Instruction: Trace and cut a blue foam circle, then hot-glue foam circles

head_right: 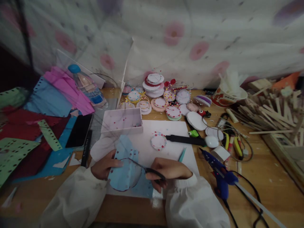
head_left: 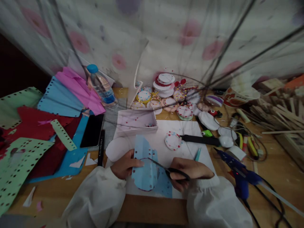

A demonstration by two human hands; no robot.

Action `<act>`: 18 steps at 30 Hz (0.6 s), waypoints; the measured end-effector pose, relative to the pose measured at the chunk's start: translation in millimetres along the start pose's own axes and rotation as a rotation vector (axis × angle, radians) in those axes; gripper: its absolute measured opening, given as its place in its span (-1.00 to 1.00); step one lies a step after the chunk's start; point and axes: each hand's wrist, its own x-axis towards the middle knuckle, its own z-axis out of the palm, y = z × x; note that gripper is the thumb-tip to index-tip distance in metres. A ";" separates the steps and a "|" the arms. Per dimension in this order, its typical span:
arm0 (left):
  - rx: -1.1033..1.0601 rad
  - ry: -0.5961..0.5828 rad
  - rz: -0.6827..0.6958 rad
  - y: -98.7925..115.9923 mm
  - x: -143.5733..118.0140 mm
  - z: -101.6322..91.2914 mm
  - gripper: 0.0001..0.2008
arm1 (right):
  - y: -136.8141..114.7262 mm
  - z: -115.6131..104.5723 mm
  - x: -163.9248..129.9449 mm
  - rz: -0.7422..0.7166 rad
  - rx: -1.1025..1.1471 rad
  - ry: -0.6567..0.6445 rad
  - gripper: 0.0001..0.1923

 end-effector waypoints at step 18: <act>-0.011 -0.032 0.029 0.7 0.2 1.0 -0.80 | 2.6 -0.7 -0.2 -0.042 0.017 0.005 -0.40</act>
